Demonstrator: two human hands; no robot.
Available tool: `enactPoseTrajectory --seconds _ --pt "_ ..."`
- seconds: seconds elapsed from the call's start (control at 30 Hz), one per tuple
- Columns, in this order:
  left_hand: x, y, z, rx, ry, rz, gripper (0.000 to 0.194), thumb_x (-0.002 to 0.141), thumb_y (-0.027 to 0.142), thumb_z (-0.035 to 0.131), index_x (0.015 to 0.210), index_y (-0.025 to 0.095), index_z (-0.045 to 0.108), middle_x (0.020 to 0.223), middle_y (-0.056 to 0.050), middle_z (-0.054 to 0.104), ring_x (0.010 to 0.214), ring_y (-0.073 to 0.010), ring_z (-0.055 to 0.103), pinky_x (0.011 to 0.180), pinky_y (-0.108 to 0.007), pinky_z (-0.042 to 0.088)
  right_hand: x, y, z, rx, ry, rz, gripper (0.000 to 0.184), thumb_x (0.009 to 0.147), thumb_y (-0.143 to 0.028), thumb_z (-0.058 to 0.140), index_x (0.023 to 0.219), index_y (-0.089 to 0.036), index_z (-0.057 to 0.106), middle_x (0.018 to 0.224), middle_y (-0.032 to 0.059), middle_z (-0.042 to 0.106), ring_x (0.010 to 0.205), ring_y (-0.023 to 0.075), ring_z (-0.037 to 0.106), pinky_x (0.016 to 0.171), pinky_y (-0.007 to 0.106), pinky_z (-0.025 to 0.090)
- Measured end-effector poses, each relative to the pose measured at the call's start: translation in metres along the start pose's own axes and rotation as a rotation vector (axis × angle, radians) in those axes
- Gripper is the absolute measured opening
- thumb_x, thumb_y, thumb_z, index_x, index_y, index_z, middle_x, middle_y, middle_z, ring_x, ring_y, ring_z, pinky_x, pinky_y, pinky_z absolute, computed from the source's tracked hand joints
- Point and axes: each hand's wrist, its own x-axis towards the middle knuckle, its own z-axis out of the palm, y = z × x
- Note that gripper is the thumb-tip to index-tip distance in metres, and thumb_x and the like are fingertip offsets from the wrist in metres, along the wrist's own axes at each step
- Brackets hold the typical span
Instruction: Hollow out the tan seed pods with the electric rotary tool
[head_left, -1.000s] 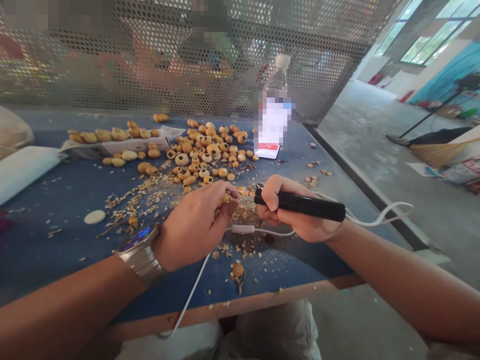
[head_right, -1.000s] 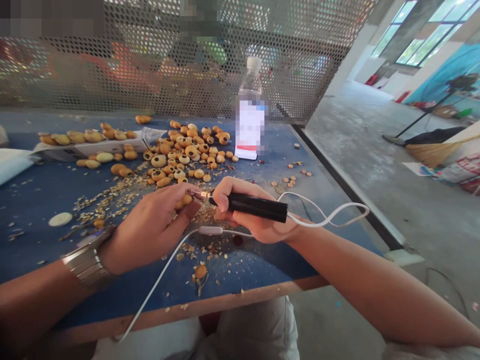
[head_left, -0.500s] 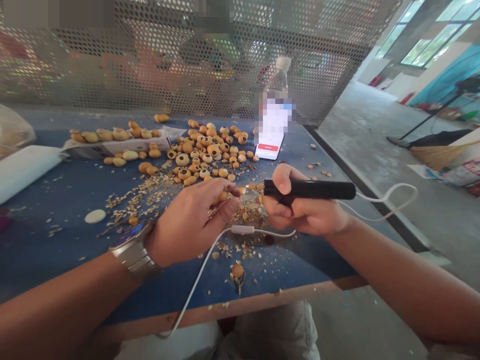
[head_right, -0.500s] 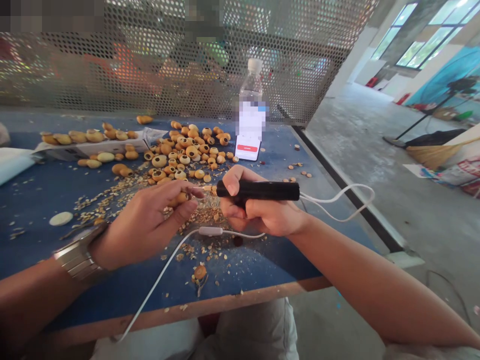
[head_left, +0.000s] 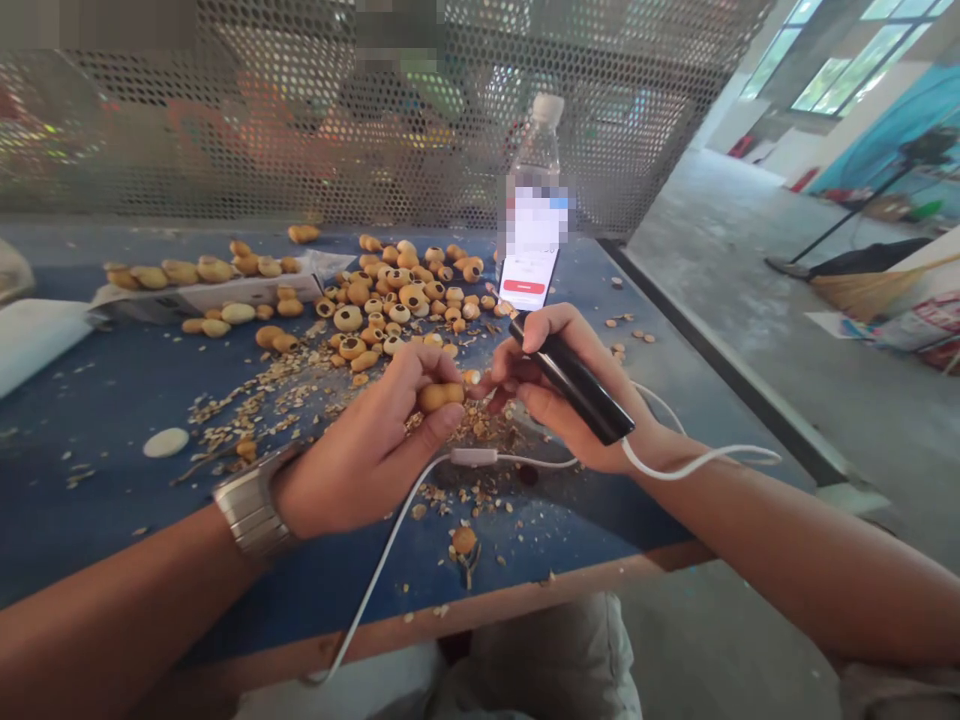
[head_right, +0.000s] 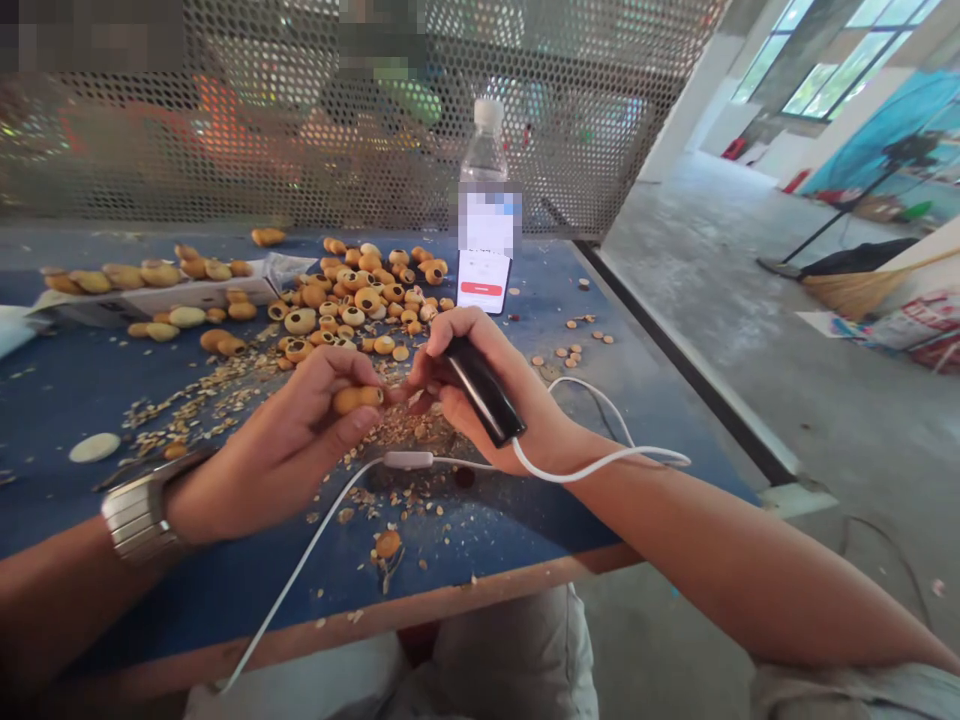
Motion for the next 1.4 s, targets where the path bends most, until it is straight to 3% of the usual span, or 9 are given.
enactPoseTrajectory --seconds 0.13,0.27,0.43,0.93,1.23,1.4 --pt "0.002 -0.004 0.002 -0.136 0.022 0.008 0.017 0.103 0.025 0.056 0.119 0.022 0.057 0.107 -0.005 0.062 0.091 -0.0156 0.06 0.079 -0.03 0.053 -0.005 -0.001 0.001 -0.137 0.004 -0.117 0.034 0.093 -0.014 0.073 0.111 -0.027 0.047 0.105 -0.0009 0.06 0.095 0.0111 0.071 0.088 0.029 0.059" --pt "0.005 -0.004 0.003 -0.297 0.089 -0.061 0.02 0.096 0.022 0.068 0.115 0.02 0.064 0.106 -0.006 0.069 0.092 -0.015 0.067 0.08 -0.027 0.058 -0.006 -0.002 0.003 -0.226 0.116 -0.153 0.036 0.089 -0.016 0.079 0.108 -0.026 0.05 0.104 -0.0007 0.057 0.098 0.0133 0.072 0.087 0.028 0.06" --pt "0.011 -0.003 0.003 -0.476 0.1 -0.136 0.02 0.088 0.016 0.074 0.105 0.02 0.065 0.107 -0.005 0.073 0.1 -0.0175 0.074 0.088 -0.03 0.064 -0.005 -0.007 0.006 -0.223 0.177 -0.146 0.039 0.085 -0.02 0.084 0.105 -0.026 0.051 0.104 -0.0004 0.057 0.088 0.0111 0.07 0.087 0.03 0.063" --pt "0.012 0.002 0.0 -0.414 0.11 -0.18 0.024 0.087 0.03 0.083 0.106 0.022 0.072 0.103 -0.006 0.079 0.083 -0.0183 0.076 0.071 -0.029 0.068 -0.009 -0.013 0.004 -0.253 0.125 -0.139 0.037 0.087 -0.015 0.081 0.107 -0.025 0.052 0.098 0.0002 0.068 0.091 0.0125 0.071 0.082 0.027 0.064" --pt "0.008 0.0 0.005 -0.483 0.06 -0.141 0.02 0.086 0.017 0.082 0.103 0.024 0.074 0.101 -0.001 0.081 0.092 -0.0176 0.079 0.085 -0.028 0.068 -0.011 -0.005 0.004 -0.113 -0.011 -0.181 0.044 0.083 -0.005 0.081 0.111 -0.024 0.053 0.1 0.0004 0.069 0.092 0.0127 0.073 0.084 0.03 0.065" --pt "0.006 0.003 0.004 -0.421 0.126 -0.078 0.015 0.086 0.018 0.082 0.097 0.023 0.075 0.113 -0.003 0.078 0.104 -0.0192 0.076 0.095 -0.033 0.067 -0.008 -0.005 0.005 -0.232 0.068 -0.195 0.041 0.082 -0.011 0.084 0.109 -0.024 0.056 0.099 0.0004 0.07 0.091 0.0128 0.073 0.085 0.028 0.064"
